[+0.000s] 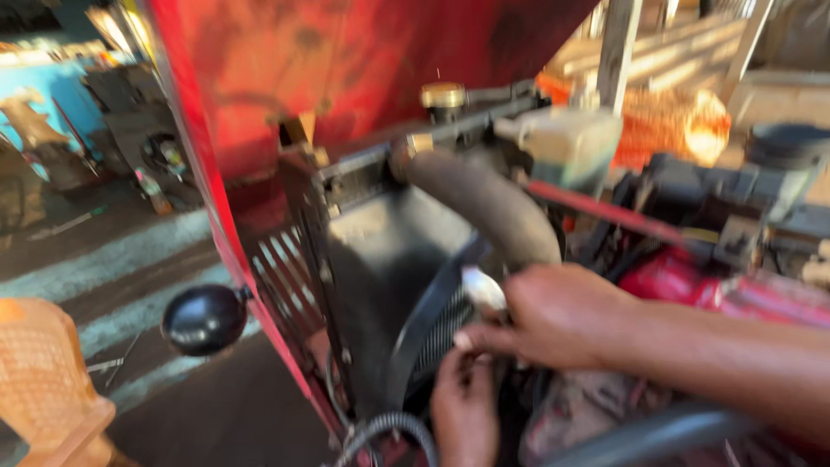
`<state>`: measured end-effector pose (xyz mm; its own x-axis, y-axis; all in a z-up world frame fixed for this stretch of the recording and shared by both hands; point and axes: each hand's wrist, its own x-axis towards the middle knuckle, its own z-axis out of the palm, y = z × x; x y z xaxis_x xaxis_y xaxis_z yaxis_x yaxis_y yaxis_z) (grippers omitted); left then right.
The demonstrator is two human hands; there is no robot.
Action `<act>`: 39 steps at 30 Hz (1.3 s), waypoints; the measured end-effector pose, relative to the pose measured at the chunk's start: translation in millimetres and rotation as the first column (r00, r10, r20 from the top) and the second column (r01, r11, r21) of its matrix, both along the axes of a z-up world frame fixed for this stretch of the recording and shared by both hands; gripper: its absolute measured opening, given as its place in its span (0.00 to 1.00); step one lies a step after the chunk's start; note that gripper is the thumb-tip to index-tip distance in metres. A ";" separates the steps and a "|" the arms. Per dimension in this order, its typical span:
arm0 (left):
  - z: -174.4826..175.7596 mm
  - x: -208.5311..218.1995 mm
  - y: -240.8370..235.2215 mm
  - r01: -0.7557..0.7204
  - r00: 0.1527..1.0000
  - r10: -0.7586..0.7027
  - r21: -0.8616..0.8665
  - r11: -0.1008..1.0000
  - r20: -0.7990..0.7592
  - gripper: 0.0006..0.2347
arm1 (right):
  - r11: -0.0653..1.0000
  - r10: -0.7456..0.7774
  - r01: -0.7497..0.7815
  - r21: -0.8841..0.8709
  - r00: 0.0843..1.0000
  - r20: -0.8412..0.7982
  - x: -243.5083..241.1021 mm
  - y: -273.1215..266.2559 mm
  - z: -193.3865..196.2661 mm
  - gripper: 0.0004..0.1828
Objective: The person uses a wrench to tighten a hose clamp on a red tractor engine. They then move to the radiator area to adjust a hose and a metal bracket using the same tool. The person returns to the initial hose clamp to continue tightening it.
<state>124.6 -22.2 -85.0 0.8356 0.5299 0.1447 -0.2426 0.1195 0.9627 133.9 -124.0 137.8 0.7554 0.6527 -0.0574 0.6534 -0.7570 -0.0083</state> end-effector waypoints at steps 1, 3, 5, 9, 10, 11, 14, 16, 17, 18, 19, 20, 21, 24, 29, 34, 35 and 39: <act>-2.1 -4.1 -5.4 0.071 0.997 -0.074 0.084 0.994 0.035 0.17 | 1.000 -0.001 0.001 0.020 1.000 -0.014 -1.0 4.8 -4.2 0.35; -0.9 -0.2 -6.7 0.174 0.978 -0.192 0.195 0.965 0.078 0.18 | 0.997 0.000 -0.004 0.072 0.998 0.056 1.4 13.0 -5.2 0.39; -16.8 -3.7 -9.4 0.258 0.960 -0.275 0.208 0.944 0.059 0.19 | 0.997 -0.029 0.019 0.081 0.993 0.114 -1.6 10.2 -20.3 0.40; -38.4 -1.0 -4.9 0.282 0.947 -0.315 0.303 0.910 0.066 0.16 | 0.983 0.044 -0.053 0.174 0.997 0.056 10.1 0.2 -40.4 0.35; -38.4 5.0 -5.2 0.274 0.958 -0.287 0.352 0.895 -0.016 0.15 | 0.982 0.063 -0.063 0.176 0.998 0.002 15.7 -1.3 -41.5 0.35; -37.9 8.9 -6.1 0.270 0.963 -0.253 0.399 0.876 -0.096 0.15 | 0.981 0.083 -0.073 0.178 0.995 -0.052 18.5 -2.9 -43.6 0.35; -40.3 2.7 -10.2 0.306 0.952 -0.272 0.440 0.844 -0.140 0.15 | 0.998 0.049 -0.046 -0.034 0.995 0.082 13.6 0.0 -56.9 0.31; -38.8 5.1 -9.3 0.326 0.945 -0.292 0.438 0.838 -0.145 0.15 | 0.997 0.071 -0.070 -0.018 0.996 0.056 9.9 4.9 -60.3 0.29; -39.1 7.3 -7.5 0.329 0.944 -0.281 0.433 0.839 -0.174 0.15 | 0.997 0.081 -0.081 -0.010 0.995 0.052 12.0 7.7 -56.7 0.29; -43.7 8.4 -7.0 0.336 0.940 -0.270 0.419 0.844 -0.210 0.15 | 0.996 0.092 -0.093 0.017 0.995 0.037 11.6 9.4 -56.4 0.28; -47.6 13.6 -3.9 0.329 0.938 -0.238 0.439 0.836 -0.250 0.15 | 0.994 0.103 -0.104 0.044 0.994 0.023 12.7 10.4 -53.7 0.27; -55.6 15.0 -3.1 0.324 0.934 -0.206 0.457 0.828 -0.291 0.16 | 0.991 0.115 -0.115 0.071 0.993 0.008 10.2 11.1 -55.2 0.27; -63.8 17.0 -3.4 0.320 0.928 -0.172 0.475 0.820 -0.330 0.16 | 0.985 0.151 -0.146 0.089 0.988 -0.045 6.5 10.4 -56.6 0.25; -81.1 22.4 0.6 0.271 0.962 -0.235 0.548 0.791 -0.137 0.19 | 0.947 0.323 -0.322 0.025 0.942 -0.088 -10.6 10.1 -63.0 0.21; -74.7 24.2 -3.8 0.255 0.964 -0.250 0.602 0.757 -0.094 0.21 | 0.925 0.374 -0.370 -0.087 0.927 0.031 -17.6 17.2 -74.8 0.20; -49.1 12.8 -2.0 0.394 0.919 -0.350 0.441 0.807 -0.180 0.20 | 0.988 0.069 -0.074 0.134 0.997 0.038 18.7 24.4 -77.7 0.22; -52.6 5.0 -5.6 0.414 0.908 -0.339 0.407 0.814 -0.246 0.19 | 0.989 0.022 -0.023 0.144 1.000 0.007 19.0 22.3 -84.9 0.21; -41.4 20.3 -1.6 0.367 0.930 -0.297 0.535 0.761 -0.216 0.17 | 0.970 -0.019 -0.004 0.244 0.995 0.094 27.5 26.4 -75.6 0.23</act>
<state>144.9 -23.8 -126.5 0.9726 0.0712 0.2213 -0.1767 -0.3924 0.9027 161.4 -97.6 62.2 0.7549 0.6323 0.1743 0.6542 -0.7449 -0.1312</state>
